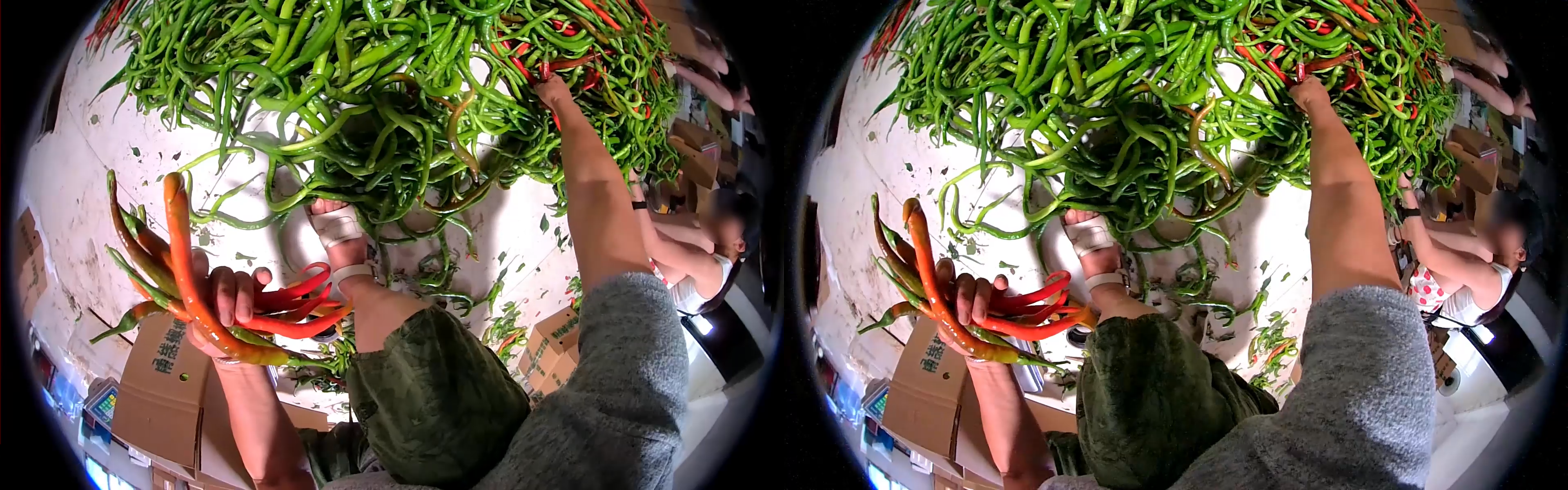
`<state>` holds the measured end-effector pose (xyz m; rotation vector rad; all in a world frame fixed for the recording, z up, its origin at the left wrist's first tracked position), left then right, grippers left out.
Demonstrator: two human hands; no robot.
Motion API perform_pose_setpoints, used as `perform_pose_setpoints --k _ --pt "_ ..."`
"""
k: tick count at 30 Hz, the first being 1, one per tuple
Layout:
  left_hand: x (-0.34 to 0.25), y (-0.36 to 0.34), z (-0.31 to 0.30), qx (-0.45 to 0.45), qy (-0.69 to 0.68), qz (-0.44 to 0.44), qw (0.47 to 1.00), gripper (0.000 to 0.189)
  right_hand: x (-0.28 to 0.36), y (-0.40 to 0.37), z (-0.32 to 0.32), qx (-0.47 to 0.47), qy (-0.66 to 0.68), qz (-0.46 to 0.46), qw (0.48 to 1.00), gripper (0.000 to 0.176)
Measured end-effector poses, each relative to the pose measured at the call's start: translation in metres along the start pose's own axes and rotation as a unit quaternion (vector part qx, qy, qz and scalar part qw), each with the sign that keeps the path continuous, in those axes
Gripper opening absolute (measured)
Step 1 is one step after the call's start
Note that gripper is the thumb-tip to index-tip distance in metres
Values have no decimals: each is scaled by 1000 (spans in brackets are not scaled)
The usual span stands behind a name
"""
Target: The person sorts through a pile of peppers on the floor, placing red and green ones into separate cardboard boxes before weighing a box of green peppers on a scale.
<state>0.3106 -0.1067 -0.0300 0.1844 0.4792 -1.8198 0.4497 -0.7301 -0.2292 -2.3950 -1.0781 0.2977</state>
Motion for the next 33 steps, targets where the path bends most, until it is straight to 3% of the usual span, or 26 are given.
perform_pose_setpoints --k 1,4,5,7,8,9,12,13,14,18,20,22,24,27,30,32,33 --pt "0 -1 0 2 0 -3 1000 38 1 -2 2 33 18 35 999 26" --pt "1 0 1 -11 -9 -15 1000 39 10 -4 -3 31 -61 -37 997 33" --pt "2 1 0 -4 -10 -14 1000 39 8 -10 -5 111 17 -39 993 45" --pt "5 3 -1 -2 -8 -11 1000 39 4 15 3 63 -82 -90 991 53" --pt "7 2 -1 -7 -8 -12 1000 39 2 21 5 122 -90 -46 987 57" --pt "9 1 -1 -10 -7 -11 1000 39 34 -19 -11 166 -211 -27 963 69" --pt "10 -2 -4 -12 7 -21 1000 40 17 -12 9 108 -109 -63 986 75" --pt "11 -2 -4 -7 5 -18 1000 40 25 -30 5 92 -109 -59 988 70" --pt "12 -2 -4 -5 3 -16 1000 40 31 -52 3 107 -20 -43 993 61" --pt "8 -4 -7 -8 -2 -14 1000 40 24 -119 9 121 37 -116 985 39" --pt "6 -6 -5 -7 -5 -13 1000 39 -8 -154 13 177 87 -44 979 38" --pt "6 -8 -8 -7 -2 -15 1000 38 -21 -202 9 237 165 -49 956 34" --pt "9 -8 -10 -3 -2 -20 1000 39 -33 -236 10 310 290 -28 905 32" --pt "15 -9 -11 12 -4 -25 1000 41 0 -268 -16 249 312 -152 904 30" --pt "18 -10 -8 22 1 -30 999 43 32 -252 -47 76 302 -290 905 29" --pt "16 -13 -7 11 1 -34 999 44 57 -242 -75 54 406 -251 877 27" --pt "15 -14 -6 4 -13 -32 999 46 63 -229 -82 0 347 -278 896 27"
Point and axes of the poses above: each hand's wrist, its own y-axis towards the middle knuckle, its own z-axis out of the palm, x = y × z, the point moved 5 cm from there along y, towards the middle knuckle, and after that the axes turned 4 degrees about z, right-handed, at the moved point
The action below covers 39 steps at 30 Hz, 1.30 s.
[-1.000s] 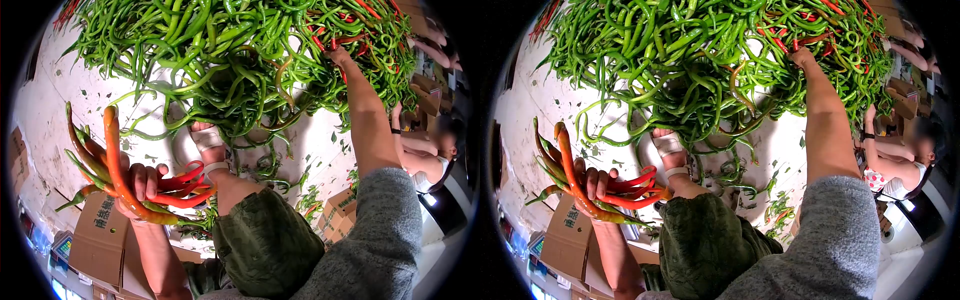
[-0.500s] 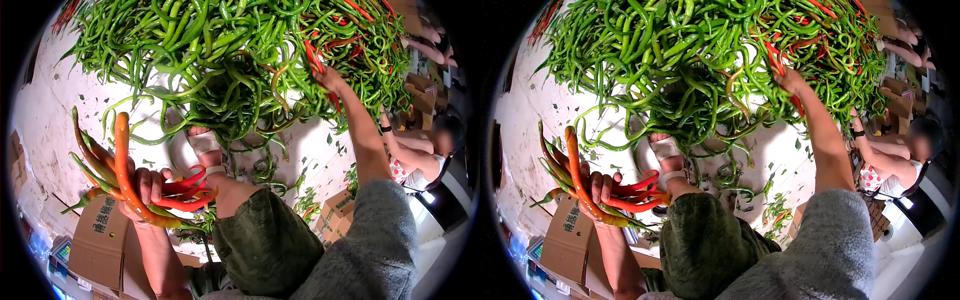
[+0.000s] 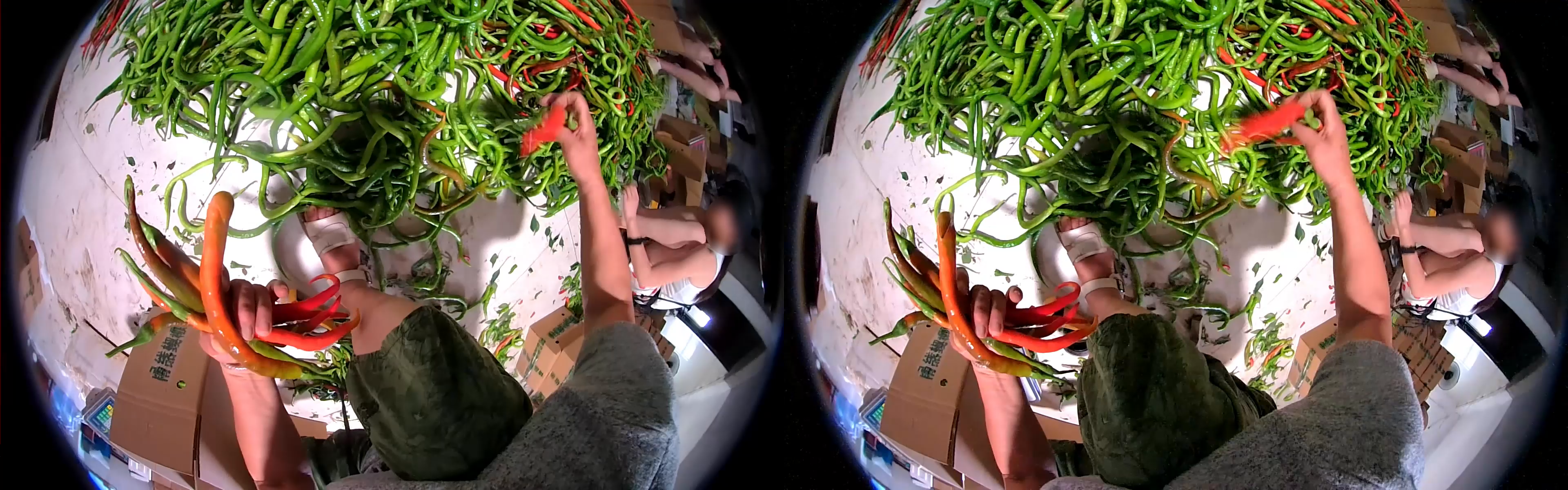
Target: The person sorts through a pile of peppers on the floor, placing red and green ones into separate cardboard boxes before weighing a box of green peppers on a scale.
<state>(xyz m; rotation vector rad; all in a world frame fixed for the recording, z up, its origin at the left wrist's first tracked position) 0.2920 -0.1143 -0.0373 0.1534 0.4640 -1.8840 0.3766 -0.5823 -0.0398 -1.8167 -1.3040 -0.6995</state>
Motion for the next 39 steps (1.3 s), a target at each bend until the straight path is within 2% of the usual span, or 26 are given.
perform_pose_setpoints --k 1,2,3,5,7,9,10,12,13,14,15,17,20,23,24,25,26,27,28,31,32,33,35,37,39 --pt "-2 0 1 -1 11 1 1000 47 6 15 -3 -23 -75 -38 996 28" --pt "-5 -1 2 -1 22 2 1000 48 1 27 0 -32 -41 87 995 28" --pt "-8 -1 2 -3 33 3 999 50 -15 48 -2 28 -168 115 979 31" --pt "-12 -1 -3 13 36 9 999 49 -71 86 2 48 -295 150 942 33" --pt "-16 -2 -2 -5 36 13 999 50 -125 120 5 34 -364 125 922 38" --pt "-18 -3 2 -32 41 15 999 37 -144 139 17 6 -410 129 903 42" --pt "-19 -5 3 -45 45 15 998 33 -157 146 27 27 -379 123 917 45" --pt "-18 4 10 -22 51 3 998 23 -168 155 51 21 -514 165 841 44" --pt "-17 4 13 -49 50 1 998 21 -172 156 59 -1 -511 191 838 45" --pt "-16 4 15 -56 43 -4 998 21 -166 146 66 -63 -445 233 862 46" --pt "-15 6 16 -65 39 -7 997 21 -136 127 73 -123 -392 296 862 46" --pt "-11 11 18 -14 42 -8 999 22 -158 131 75 -118 -343 303 881 44" --pt "-4 12 16 40 35 -11 999 22 -158 134 70 -29 -392 275 877 46" --pt "-3 11 16 43 35 -12 998 22 -160 133 67 48 -348 230 908 46" --pt "-3 10 16 41 35 -12 998 22 -179 139 64 75 -231 284 928 48" --pt "-4 10 16 39 35 -10 999 21 -179 146 65 95 -223 240 940 50" --pt "-6 9 17 35 36 -8 999 21 -187 145 63 105 -190 278 936 45" --pt "-8 8 18 33 37 -6 999 21 -166 136 61 114 -157 315 929 40" --pt "-10 8 18 34 39 -3 999 21 -157 133 56 121 -189 336 915 35" --pt "-18 5 18 30 40 5 999 21 -127 114 34 200 -127 331 914 41" --pt "-21 4 18 31 41 8 999 21 -104 99 26 200 -142 329 912 41" --pt "-22 3 18 31 40 9 999 21 -98 86 21 184 -91 315 927 29" --pt "-21 1 15 34 35 7 999 20 -92 64 -1 206 -69 370 903 28" --pt "-20 1 13 42 28 3 999 20 -59 36 -12 176 -50 368 912 33" --pt "-18 -2 11 46 24 1 999 20 -34 6 -20 202 -22 381 902 34"
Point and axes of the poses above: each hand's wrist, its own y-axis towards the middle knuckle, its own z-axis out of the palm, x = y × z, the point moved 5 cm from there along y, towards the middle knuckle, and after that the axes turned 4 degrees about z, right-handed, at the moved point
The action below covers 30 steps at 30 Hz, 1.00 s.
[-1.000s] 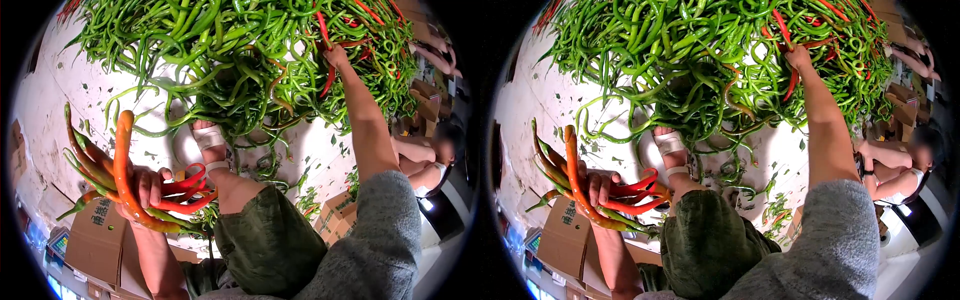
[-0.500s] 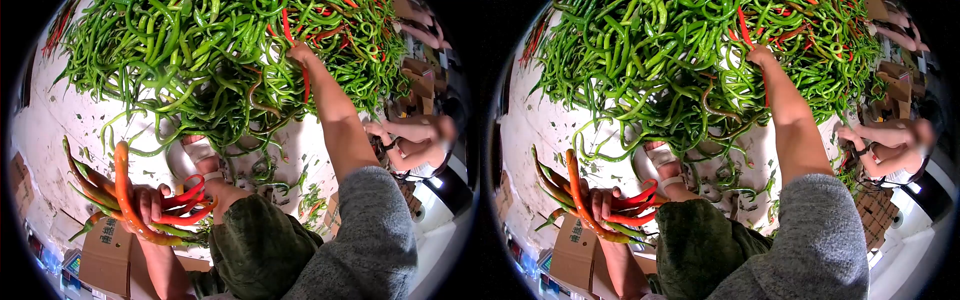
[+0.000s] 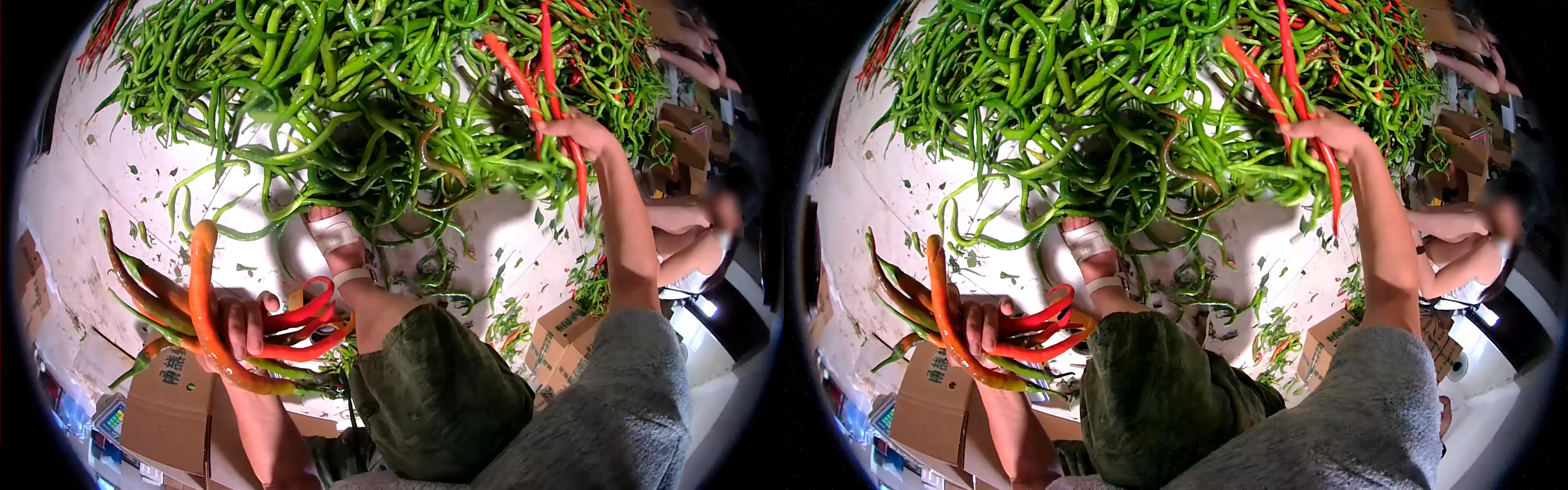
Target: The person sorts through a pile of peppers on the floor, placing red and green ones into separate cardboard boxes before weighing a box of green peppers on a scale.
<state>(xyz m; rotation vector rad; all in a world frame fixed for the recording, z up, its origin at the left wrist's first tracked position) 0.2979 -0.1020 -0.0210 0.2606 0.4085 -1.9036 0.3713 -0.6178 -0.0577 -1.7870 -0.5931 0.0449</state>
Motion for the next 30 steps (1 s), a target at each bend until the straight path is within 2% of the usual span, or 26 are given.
perform_pose_setpoints --k 2,5,6,8,9,10,11,12,14,16,18,20,21,22,24,26,30 --pt "2 -4 0 6 -8 1 1000 20 -3 -39 21 -6 63 -55 996 36" --pt "4 -8 -2 -18 -24 -1 1000 19 -1 -78 65 41 155 -79 984 40" --pt "5 -9 -2 -23 -30 -5 999 20 15 -90 87 10 142 -120 983 35" --pt "3 -12 -4 4 -21 -9 1000 20 14 -74 114 6 82 -99 992 33" --pt "1 -13 -5 16 -16 -11 1000 20 15 -60 129 -35 30 -119 992 30" --pt "-1 -14 -6 30 -11 -10 999 20 10 -44 145 -36 7 -126 991 34" --pt "-3 -17 -5 18 -9 -8 1000 20 -2 -22 153 -76 -51 -172 981 40" --pt "-5 -19 -3 6 -6 -5 1000 20 -1 -23 157 -98 -104 -115 983 47" --pt "-9 -24 0 -19 -2 4 1000 21 -27 -3 154 -143 -93 -140 975 42" --pt "-10 -27 -4 -19 -14 9 1000 21 -24 -18 143 -228 -123 -250 933 50" --pt "-10 -24 -9 3 1 9 1000 21 -33 -21 121 -193 -102 -235 947 54" --pt "-6 -20 -7 -5 -16 9 1000 17 -30 -30 107 -173 -93 -235 952 47" --pt "-4 -21 -9 -13 -20 14 1000 17 -32 -31 102 -146 -13 -201 969 36" --pt "-2 -22 -11 -21 -25 19 999 17 -27 -41 100 -131 -2 -104 986 29" --pt "-3 -25 -13 -22 -27 10 999 20 -12 -45 97 -142 26 -283 948 32" --pt "-5 -30 -15 -44 -22 4 999 21 -12 -50 92 -83 190 -207 956 32" --pt "-12 -25 -6 -16 -23 20 999 20 -41 -33 82 29 232 -112 966 28"
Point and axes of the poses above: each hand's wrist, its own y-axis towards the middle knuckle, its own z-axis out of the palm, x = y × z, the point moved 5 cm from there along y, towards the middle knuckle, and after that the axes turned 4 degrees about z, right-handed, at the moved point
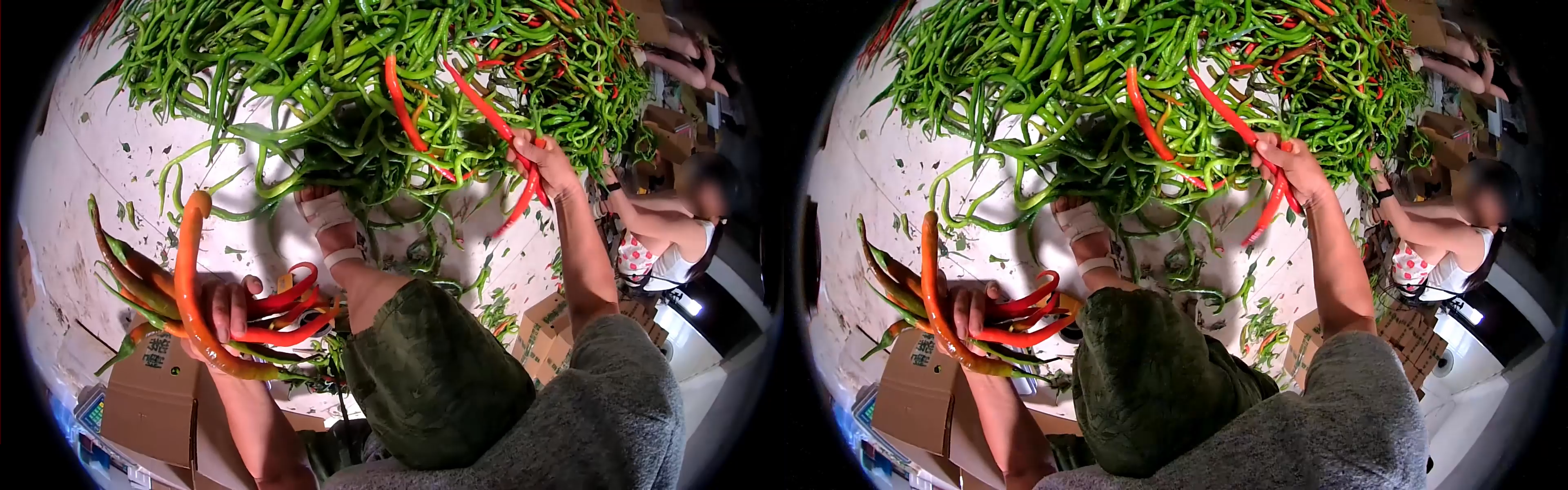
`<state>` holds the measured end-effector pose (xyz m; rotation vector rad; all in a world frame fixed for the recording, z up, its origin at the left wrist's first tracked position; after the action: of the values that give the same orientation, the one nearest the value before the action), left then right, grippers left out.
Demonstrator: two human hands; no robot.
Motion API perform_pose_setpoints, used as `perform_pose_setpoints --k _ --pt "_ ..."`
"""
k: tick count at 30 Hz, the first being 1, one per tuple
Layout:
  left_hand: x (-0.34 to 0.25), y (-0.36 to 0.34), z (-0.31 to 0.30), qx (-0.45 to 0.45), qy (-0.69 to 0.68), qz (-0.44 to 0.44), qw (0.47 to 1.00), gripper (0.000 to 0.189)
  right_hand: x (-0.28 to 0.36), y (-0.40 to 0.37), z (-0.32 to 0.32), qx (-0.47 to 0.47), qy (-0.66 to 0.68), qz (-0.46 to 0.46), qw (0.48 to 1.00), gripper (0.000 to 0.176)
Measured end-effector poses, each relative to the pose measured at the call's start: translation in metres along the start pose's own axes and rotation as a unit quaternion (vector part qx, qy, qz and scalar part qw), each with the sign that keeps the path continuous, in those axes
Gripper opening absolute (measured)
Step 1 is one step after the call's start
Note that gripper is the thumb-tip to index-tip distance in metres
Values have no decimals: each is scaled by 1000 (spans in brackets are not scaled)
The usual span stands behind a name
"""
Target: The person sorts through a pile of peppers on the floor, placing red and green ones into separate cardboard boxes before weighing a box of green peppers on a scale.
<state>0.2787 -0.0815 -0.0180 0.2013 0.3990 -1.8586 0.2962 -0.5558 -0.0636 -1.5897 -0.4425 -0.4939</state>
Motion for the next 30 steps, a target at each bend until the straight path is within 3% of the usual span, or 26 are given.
perform_pose_setpoints --k 4,5,6,7,8,9,11,12,14,17,20,21,24,25,26,28,30 --pt "0 -4 -1 -8 -5 -1 1000 23 9 21 -4 24 -70 -122 990 27" --pt "0 -1 -3 18 -6 -5 1000 23 18 32 -10 -63 -140 -133 979 23" --pt "1 0 -4 44 -7 -9 999 24 25 48 -22 -77 -226 -153 959 19" --pt "2 -2 -7 20 -9 -1 1000 21 32 70 -39 -141 -270 -126 944 17" --pt "3 -3 -9 30 2 5 1000 31 44 98 -51 -181 -389 -220 876 19" --pt "2 -4 -10 24 8 6 1000 31 54 115 -51 -251 -474 -230 812 23" --pt "1 -5 -8 16 12 8 1000 33 51 169 -63 -273 -564 -120 770 30" --pt "0 -5 -7 11 14 9 1000 33 44 191 -66 -275 -553 -69 783 32" --pt "-2 -4 -6 4 19 11 1000 34 12 252 -81 -232 -502 -61 831 31" --pt "-2 -3 -3 -3 27 8 1000 36 1 251 -69 -349 -483 -115 795 37" --pt "-4 -2 -1 -1 31 9 999 38 -7 247 -67 -264 -581 -57 768 43" --pt "-4 -3 -1 0 33 9 999 39 -13 244 -69 -228 -515 0 826 39" --pt "-5 -4 -3 -6 36 8 999 41 -9 222 -74 -200 -388 17 899 35" --pt "-7 -4 -2 -7 37 7 999 42 20 184 -48 -135 -371 16 919 30" --pt "-6 -4 -1 -6 39 7 999 43 28 173 -54 -183 -369 -8 911 28" --pt "-4 -3 -2 -1 40 6 999 44 49 141 -55 -125 -327 -97 932 27" --pt "-2 -2 -4 6 43 4 999 45 78 93 -51 -137 -252 -121 950 24"
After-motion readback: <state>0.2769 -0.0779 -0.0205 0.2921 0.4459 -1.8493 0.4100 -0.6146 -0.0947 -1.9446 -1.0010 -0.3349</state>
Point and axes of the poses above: each hand's wrist, its own y-axis towards the middle knuckle, its own z-axis out of the palm, x = y × z, the point moved 5 cm from there along y, towards the middle knuckle, and after that the axes turned 4 degrees about z, right-handed, at the moved point
